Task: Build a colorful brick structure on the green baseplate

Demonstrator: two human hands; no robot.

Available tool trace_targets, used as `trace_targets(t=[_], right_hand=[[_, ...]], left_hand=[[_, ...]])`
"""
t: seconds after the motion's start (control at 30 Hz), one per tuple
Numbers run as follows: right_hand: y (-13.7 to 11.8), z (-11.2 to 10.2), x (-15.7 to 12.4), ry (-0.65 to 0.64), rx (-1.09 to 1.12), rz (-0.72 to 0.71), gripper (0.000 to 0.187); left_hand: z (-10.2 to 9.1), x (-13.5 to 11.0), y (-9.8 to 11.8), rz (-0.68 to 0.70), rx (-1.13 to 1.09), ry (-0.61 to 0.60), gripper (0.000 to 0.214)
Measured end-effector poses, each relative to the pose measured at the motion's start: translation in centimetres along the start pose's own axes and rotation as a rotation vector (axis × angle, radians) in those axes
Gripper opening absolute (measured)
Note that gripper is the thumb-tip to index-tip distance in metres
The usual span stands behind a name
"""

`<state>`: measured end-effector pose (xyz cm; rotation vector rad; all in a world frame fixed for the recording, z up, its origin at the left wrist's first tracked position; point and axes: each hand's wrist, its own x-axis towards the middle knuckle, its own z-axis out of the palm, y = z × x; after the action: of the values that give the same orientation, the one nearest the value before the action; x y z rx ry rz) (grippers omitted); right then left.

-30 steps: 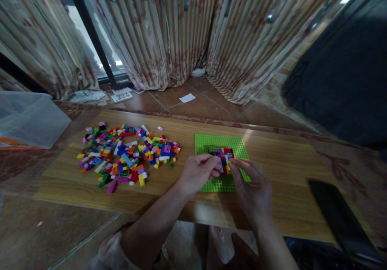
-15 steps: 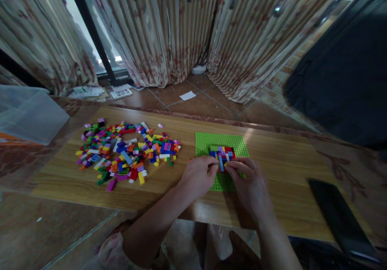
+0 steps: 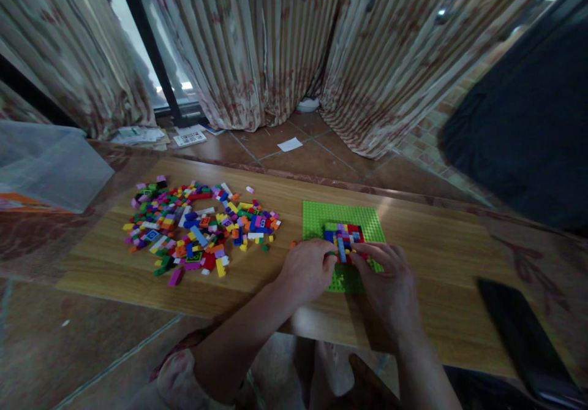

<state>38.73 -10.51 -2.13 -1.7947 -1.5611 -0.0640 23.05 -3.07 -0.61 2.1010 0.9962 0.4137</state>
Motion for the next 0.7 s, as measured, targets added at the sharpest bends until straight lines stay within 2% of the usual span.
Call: trace_targets(t=[0.27,0.5,0.7], right_hand=[[-0.9,-0.1,-0.2,-0.016,0.011,-0.022,0.017],[-1.7,-0.3,-0.3,-0.048,-0.004,0.103,0.024],[-1.8,-0.1,-0.4,-0.032,-0.049,0.093,0.026]], left_hand=[[0.2,-0.1,0.0,-0.017,-0.009,0.011,0.028],[0.0,-0.1,0.0,0.010,0.022,0.001,0.028],[0.2,-0.2,0.0,0.032,0.065,0.002,0.026]])
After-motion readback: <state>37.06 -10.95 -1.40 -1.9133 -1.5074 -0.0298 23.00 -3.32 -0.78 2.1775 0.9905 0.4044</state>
